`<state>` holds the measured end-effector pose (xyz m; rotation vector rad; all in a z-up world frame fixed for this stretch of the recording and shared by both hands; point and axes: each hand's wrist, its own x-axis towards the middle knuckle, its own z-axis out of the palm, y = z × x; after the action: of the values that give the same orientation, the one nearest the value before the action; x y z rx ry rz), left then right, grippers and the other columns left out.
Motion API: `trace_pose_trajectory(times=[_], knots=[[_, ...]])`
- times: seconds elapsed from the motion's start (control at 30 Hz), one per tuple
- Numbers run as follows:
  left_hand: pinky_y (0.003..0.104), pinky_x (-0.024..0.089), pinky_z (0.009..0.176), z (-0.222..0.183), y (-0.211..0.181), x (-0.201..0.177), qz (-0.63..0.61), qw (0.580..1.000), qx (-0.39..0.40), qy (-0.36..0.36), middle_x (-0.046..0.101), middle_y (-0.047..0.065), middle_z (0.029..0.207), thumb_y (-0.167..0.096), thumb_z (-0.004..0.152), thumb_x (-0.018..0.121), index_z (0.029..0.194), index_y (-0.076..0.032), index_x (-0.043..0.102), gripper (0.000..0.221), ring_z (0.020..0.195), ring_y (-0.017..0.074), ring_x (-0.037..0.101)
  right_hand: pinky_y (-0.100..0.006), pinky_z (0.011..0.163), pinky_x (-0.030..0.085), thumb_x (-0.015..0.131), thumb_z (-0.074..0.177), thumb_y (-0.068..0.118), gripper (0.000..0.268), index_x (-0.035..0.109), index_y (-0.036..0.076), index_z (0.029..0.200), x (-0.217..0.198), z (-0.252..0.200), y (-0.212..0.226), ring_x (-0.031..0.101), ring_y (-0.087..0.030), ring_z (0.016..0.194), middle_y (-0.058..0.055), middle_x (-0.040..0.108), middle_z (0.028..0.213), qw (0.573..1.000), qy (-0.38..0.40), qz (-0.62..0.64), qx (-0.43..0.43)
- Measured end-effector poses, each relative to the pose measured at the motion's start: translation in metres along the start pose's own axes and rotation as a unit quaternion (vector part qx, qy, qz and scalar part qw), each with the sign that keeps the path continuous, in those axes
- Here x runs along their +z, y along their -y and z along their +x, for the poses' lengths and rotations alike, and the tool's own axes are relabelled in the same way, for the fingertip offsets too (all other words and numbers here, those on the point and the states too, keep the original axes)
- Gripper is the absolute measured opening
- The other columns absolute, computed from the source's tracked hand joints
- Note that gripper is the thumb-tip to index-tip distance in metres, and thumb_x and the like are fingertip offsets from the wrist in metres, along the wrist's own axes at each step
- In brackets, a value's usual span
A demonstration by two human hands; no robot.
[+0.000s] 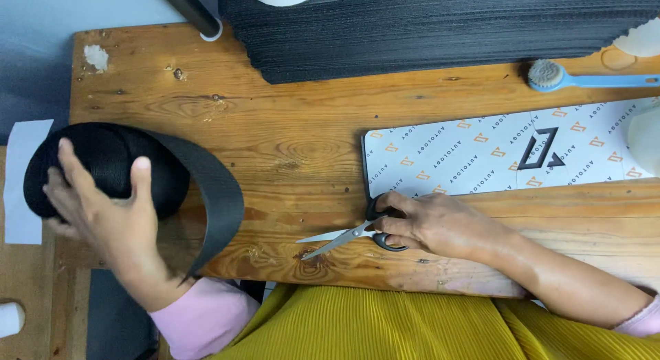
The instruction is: Cutting a strap from a roll of material and aligning the adhesive backing strip
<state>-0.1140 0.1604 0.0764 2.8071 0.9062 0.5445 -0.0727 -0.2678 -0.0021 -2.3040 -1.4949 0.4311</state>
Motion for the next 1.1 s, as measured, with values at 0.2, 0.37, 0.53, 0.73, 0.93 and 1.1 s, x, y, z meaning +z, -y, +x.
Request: trace_pose_trajectory(times=[0.2, 0.37, 0.53, 0.73, 0.93, 1.1], knots=[[0.082, 0.024, 0.097, 0.041, -0.007, 0.036, 0.012, 0.993, 0.105, -0.056, 0.038, 0.041, 0.144, -0.038, 0.100, 0.083, 0.154, -0.013, 0.054, 0.066, 0.136, 0.0537, 0.034, -0.052, 0.052, 0.058, 0.050, 0.101, 0.035, 0.031, 0.057, 0.028, 0.130, 0.004, 0.000, -0.001, 0.069, -0.034, 0.066, -0.009, 0.049, 0.133, 0.999, 0.014, -0.027, 0.009], [0.082, 0.022, 0.100, 0.062, -0.021, 0.045, -0.044, 0.986, 0.158, -0.035, 0.036, 0.037, 0.146, -0.027, 0.101, 0.084, 0.150, -0.012, 0.060, 0.057, 0.137, 0.0518, 0.035, -0.055, 0.053, 0.059, 0.052, 0.099, 0.026, 0.032, 0.055, 0.027, 0.130, 0.007, -0.001, -0.001, 0.070, -0.035, 0.070, -0.008, 0.047, 0.137, 0.999, 0.028, -0.026, 0.012], [0.056, 0.033, 0.112, 0.076, -0.004, 0.041, -0.221, 0.928, 0.299, -0.033, 0.045, 0.036, 0.143, -0.010, 0.115, 0.062, 0.148, 0.000, 0.058, 0.036, 0.138, 0.0476, 0.044, -0.055, 0.044, 0.058, 0.051, 0.102, 0.034, 0.030, 0.056, 0.025, 0.129, 0.012, -0.002, 0.005, 0.067, -0.038, 0.054, -0.007, 0.052, 0.137, 0.998, -0.022, -0.042, 0.037], [0.042, 0.048, 0.101, -0.037, -0.049, -0.061, -0.309, 0.901, 0.234, -0.196, 0.061, 0.032, 0.146, -0.006, 0.127, 0.052, 0.143, 0.020, 0.056, 0.031, 0.123, 0.0382, 0.062, -0.057, 0.058, 0.058, 0.045, 0.106, 0.032, 0.026, 0.060, 0.017, 0.121, 0.017, 0.000, 0.022, 0.067, -0.042, 0.056, -0.012, 0.054, 0.135, 0.997, -0.040, 0.061, 0.028], [0.031, 0.057, 0.084, -0.045, -0.139, 0.010, -0.345, 0.810, 0.395, 0.261, 0.065, 0.011, 0.109, -0.011, 0.105, 0.056, 0.123, -0.001, 0.066, 0.022, 0.099, 0.0204, 0.068, -0.048, 0.051, 0.059, 0.051, 0.098, 0.010, 0.033, 0.060, 0.013, 0.130, 0.009, -0.002, 0.033, 0.069, -0.035, 0.067, -0.015, 0.051, 0.137, 0.998, -0.034, -0.039, -0.030], [0.048, 0.044, 0.079, -0.002, -0.150, 0.027, -0.261, 0.862, 0.433, 0.035, 0.062, 0.011, 0.112, -0.015, 0.103, 0.067, 0.116, -0.009, 0.071, 0.015, 0.093, 0.0300, 0.067, -0.047, 0.043, 0.057, 0.050, 0.098, 0.016, 0.037, 0.056, 0.015, 0.134, 0.008, -0.002, 0.034, 0.069, -0.033, 0.078, -0.011, 0.053, 0.133, 0.996, -0.028, -0.069, -0.041]])
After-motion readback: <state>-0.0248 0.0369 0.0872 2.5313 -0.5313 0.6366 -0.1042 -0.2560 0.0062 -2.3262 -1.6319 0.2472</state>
